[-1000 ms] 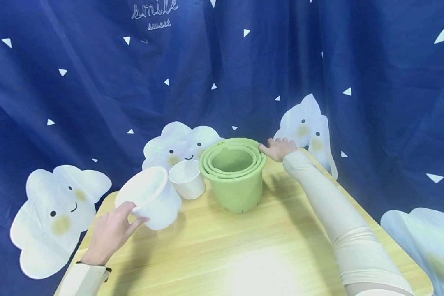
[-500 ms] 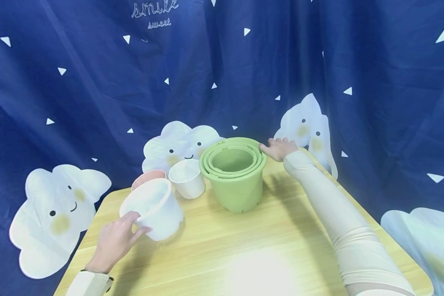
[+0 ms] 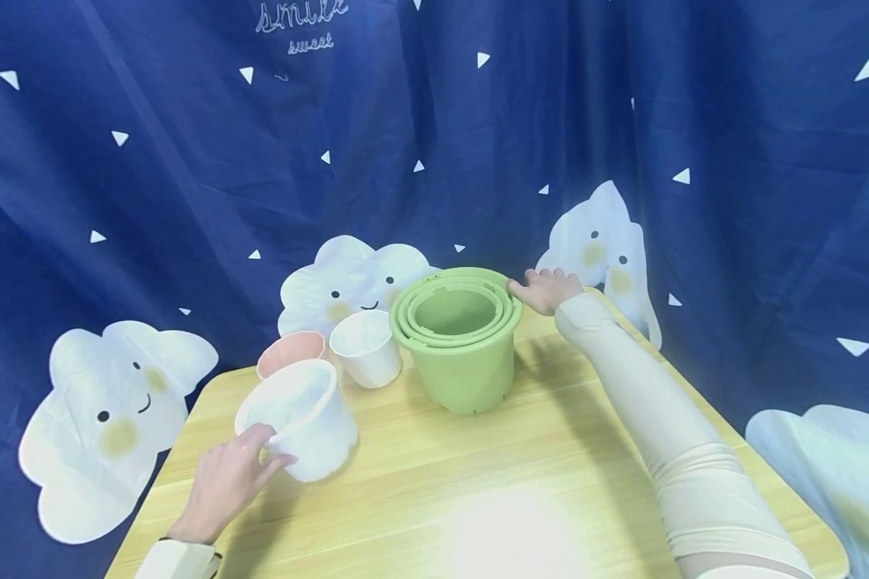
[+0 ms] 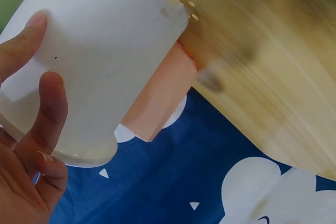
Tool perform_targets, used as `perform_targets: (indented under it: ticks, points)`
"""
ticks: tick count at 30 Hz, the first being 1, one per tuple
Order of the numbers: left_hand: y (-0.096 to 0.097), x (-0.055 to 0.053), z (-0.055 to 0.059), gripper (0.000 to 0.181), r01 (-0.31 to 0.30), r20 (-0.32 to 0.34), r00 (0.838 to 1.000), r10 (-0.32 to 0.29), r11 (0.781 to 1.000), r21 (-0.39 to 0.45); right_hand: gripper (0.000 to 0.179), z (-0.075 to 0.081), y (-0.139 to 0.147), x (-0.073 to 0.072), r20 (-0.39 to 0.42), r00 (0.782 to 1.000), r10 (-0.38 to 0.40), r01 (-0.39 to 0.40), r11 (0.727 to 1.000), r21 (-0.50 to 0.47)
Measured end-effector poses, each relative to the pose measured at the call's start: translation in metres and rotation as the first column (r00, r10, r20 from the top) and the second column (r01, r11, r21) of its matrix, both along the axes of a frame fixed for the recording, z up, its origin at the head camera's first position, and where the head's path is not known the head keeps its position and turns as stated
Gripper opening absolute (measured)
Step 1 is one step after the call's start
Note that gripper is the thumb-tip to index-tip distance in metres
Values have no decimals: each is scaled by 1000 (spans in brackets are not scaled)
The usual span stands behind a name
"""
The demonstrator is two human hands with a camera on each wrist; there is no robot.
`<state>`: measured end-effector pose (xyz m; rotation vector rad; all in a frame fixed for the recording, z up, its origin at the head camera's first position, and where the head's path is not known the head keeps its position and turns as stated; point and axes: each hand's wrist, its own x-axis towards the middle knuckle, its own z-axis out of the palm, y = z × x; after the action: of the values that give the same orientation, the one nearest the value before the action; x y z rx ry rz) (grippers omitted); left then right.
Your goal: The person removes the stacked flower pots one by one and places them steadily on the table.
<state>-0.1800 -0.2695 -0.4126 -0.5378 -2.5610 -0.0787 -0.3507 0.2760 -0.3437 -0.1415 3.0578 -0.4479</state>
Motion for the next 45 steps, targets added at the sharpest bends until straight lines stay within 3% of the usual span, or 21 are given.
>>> perform_targets:
  ticks: [8,16,25,37,45]
  points:
    - [-5,5,-4,43,-22,26,999,22,1000,-7,94,0,2,-1,-8,1000,-1,1,1000,-3]
    - [-13,9,-10,44,-15,-31,999,15,1000,-13,94,1,0,1,5,1000,0,0,1000,-12]
    - [-18,10,-15,44,-50,-11,999,50,998,-30,94,0,1,1,-1,1000,-3,3,1000,-16]
    - [-20,10,-18,44,-31,-40,999,30,999,-28,91,3,1,3,-11,1000,0,0,1000,-16]
    - [-20,12,-18,40,-40,12,999,40,999,-26,90,5,0,6,-9,1000,7,-7,1000,-10]
